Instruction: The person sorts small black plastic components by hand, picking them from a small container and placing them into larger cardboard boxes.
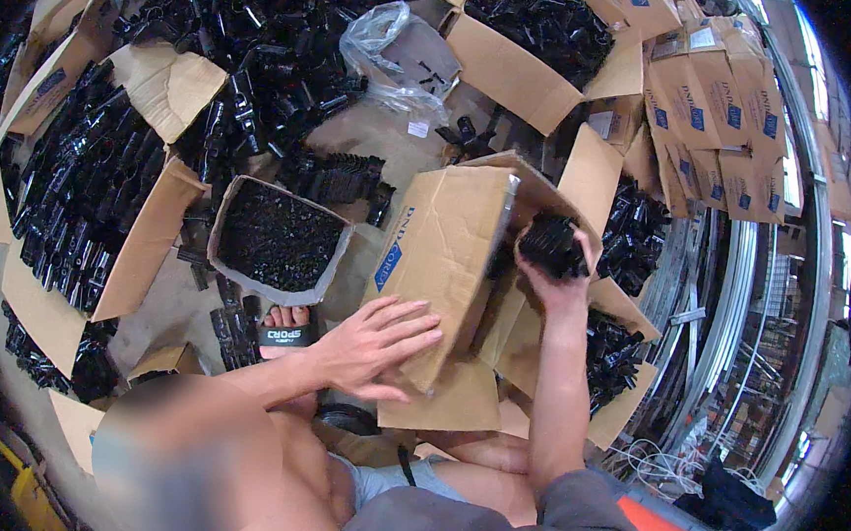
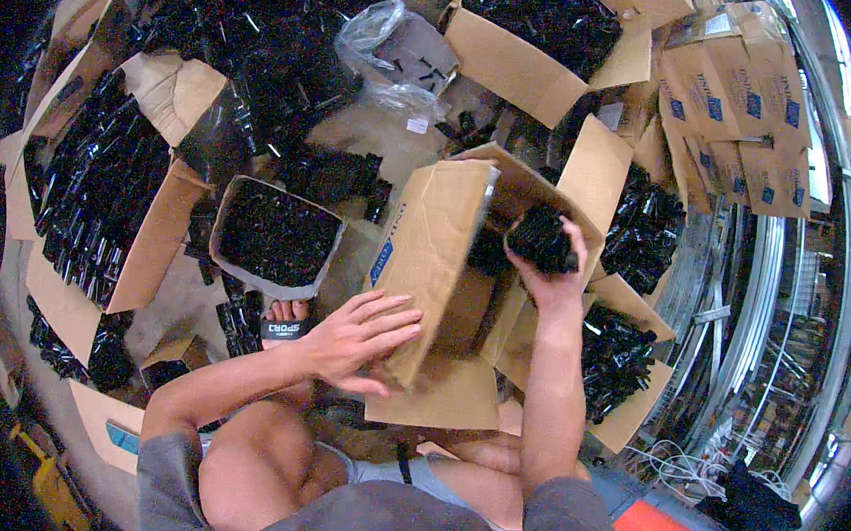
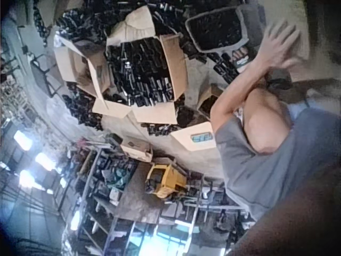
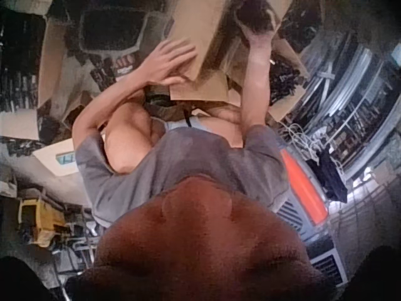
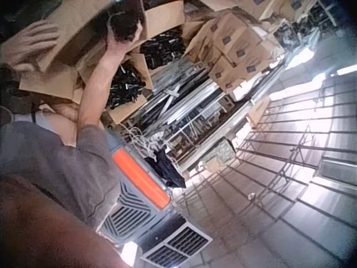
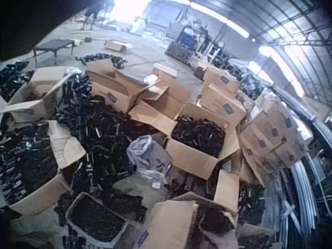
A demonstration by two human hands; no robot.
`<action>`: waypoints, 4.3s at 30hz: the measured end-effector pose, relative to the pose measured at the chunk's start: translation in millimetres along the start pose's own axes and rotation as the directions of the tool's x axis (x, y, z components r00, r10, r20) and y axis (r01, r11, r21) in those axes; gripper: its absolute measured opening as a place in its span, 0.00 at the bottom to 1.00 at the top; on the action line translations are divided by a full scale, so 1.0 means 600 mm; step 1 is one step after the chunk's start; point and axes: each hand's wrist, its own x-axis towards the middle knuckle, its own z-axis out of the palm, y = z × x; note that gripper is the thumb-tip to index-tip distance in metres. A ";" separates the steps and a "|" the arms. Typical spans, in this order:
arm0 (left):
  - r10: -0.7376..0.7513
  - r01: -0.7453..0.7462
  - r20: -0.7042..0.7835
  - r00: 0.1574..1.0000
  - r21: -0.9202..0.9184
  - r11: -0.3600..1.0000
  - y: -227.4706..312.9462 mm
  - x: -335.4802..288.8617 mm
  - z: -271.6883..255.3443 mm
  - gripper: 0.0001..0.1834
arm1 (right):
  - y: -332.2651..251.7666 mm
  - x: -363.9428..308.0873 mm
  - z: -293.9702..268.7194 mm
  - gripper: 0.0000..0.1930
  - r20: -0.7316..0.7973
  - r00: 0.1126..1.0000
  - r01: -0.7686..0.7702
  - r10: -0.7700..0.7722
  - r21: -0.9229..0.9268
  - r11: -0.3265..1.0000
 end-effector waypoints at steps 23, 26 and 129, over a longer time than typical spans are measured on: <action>-0.225 0.224 0.033 0.974 0.040 0.974 -0.038 -0.020 0.027 0.15 | 0.335 0.155 0.244 0.37 0.279 0.957 0.173 -0.075 -0.762 -0.624; -0.301 0.301 0.017 0.954 -0.059 0.952 -0.040 -0.029 0.017 0.15 | 0.330 0.196 0.209 0.30 0.240 0.970 0.204 0.030 -0.744 -0.636; -0.949 0.403 0.046 0.311 -0.911 0.088 -0.020 -0.124 -0.131 0.09 | 0.391 -0.043 0.218 0.47 0.837 0.495 0.844 0.233 -0.527 0.100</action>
